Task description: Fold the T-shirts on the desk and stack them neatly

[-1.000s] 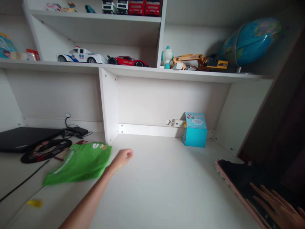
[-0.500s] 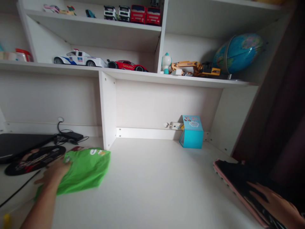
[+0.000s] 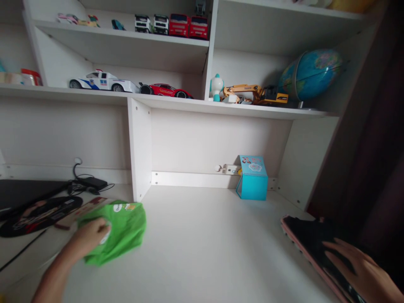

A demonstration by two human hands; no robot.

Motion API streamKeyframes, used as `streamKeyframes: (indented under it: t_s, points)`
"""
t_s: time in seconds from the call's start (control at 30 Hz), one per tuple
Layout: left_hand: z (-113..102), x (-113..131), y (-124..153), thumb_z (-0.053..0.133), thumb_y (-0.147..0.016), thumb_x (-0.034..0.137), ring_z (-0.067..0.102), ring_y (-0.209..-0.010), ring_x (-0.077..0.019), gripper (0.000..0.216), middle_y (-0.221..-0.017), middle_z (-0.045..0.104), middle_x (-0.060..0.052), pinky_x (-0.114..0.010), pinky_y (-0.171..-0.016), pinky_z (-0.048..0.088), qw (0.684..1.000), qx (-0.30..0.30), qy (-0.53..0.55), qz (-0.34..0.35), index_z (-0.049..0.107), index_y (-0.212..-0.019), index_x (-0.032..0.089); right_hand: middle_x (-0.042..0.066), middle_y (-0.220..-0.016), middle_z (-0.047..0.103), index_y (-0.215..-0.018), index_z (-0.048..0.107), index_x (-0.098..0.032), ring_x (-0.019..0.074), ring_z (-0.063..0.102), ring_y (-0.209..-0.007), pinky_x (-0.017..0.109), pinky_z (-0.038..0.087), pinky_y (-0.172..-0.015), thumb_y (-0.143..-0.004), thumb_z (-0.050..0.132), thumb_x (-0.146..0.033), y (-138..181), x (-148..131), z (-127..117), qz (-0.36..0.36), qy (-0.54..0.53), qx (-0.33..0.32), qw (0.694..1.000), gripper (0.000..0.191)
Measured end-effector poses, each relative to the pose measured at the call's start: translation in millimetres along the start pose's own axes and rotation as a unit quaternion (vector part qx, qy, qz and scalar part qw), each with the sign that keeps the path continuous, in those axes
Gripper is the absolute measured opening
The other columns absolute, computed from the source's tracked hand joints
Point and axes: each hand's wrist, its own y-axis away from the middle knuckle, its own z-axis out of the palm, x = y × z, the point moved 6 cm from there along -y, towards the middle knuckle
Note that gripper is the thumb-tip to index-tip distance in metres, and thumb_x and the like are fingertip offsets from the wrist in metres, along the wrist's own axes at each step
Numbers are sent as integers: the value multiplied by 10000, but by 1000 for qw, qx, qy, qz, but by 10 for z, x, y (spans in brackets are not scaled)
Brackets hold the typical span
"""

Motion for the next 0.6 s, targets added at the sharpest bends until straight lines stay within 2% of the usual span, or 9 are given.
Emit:
streamKeyframes:
  t_s: [0.07, 0.13, 0.2, 0.27, 0.33, 0.37, 0.47, 0.53, 0.6]
  points:
    - [477, 658, 133, 560, -703, 443, 452, -527, -138, 306, -507, 478, 30, -226, -507, 320, 993, -88, -27, 76, 457, -555, 197, 130, -1110, 624, -968, 667, -218, 305, 578, -1040, 444, 468, -885, -770, 430, -513, -63, -503, -62, -26, -33, 2, 999, 427]
    - [1009, 1324, 258, 483, -781, 475, 524, -599, -151, 309, -643, 569, -1, -239, -561, 382, 973, -184, 12, 139, 491, -661, 190, 109, -1173, 595, -1040, 637, -223, 266, 573, -1060, 387, 490, -861, -809, 430, -497, -151, -1044, -50, -41, -74, -46, 995, 414]
    - [1444, 1866, 280, 419, -823, 458, 595, -889, -197, 332, -984, 637, -83, -272, -746, 446, 953, -228, 112, 167, 533, -965, 180, 88, -1204, 577, -1025, 638, -236, 256, 527, -1126, 385, 463, -900, -841, 409, -467, -232, -1558, -36, -64, -112, -71, 989, 374]
    - [1753, 2225, 186, 426, -830, 416, 381, -1255, -218, 517, -1384, 395, -119, -326, -981, 340, 941, -233, 132, 207, 348, -1296, 205, 82, -1209, 569, -1036, 630, -241, 243, 527, -1125, 391, 442, -923, -864, 396, -426, -271, -1977, 15, -80, -142, -100, 982, 344]
    - [1905, 2359, 2, 467, -814, 372, 105, -1367, -243, 639, -1496, 148, -108, -396, -1078, 175, 952, -198, 68, 225, 231, -1386, 209, 85, -1227, 550, -1056, 619, -241, 228, 532, -1115, 381, 428, -936, -876, 391, -387, -247, -2293, 88, -96, -168, -132, 972, 326]
    - [1933, 2366, -85, 476, -808, 356, 71, -1370, -255, 635, -1498, 132, -113, -409, -1087, 143, 955, -187, 32, 230, 260, -1383, 195, 86, -1241, 537, -1067, 613, -240, 221, 527, -1121, 372, 420, -945, -879, 390, -370, -214, -2416, 131, -104, -180, -151, 967, 319]
    - [1900, 2231, -180, 457, -812, 366, 328, -1291, -262, 512, -1387, 388, -150, -360, -1056, 248, 949, -209, -34, 233, 460, -1268, 133, 85, -1276, 507, -1144, 570, -228, 201, 472, -1180, 340, 380, -984, -878, 401, -319, -77, -2654, 291, -131, -193, -221, 947, 327]
    - [1855, 2045, -60, 464, -802, 394, 489, -1157, -264, 472, -1247, 537, -148, -349, -994, 342, 943, -235, -79, 221, 540, -1185, 129, 99, -1283, 500, -1224, 511, -192, 196, 450, -1197, 324, 360, -1000, -873, 415, -291, -5, -2728, 425, -142, -177, -275, 934, 378]
    - [1858, 1829, 169, 551, -738, 404, 529, -1090, -293, 483, -1180, 578, -140, -377, -933, 396, 937, -248, -141, 202, 566, -1149, 151, 123, -1231, 537, -1251, 486, -143, 205, 476, -1159, 320, 371, -981, -863, 434, -266, 12, -2780, 561, -150, -156, -311, 925, 411]
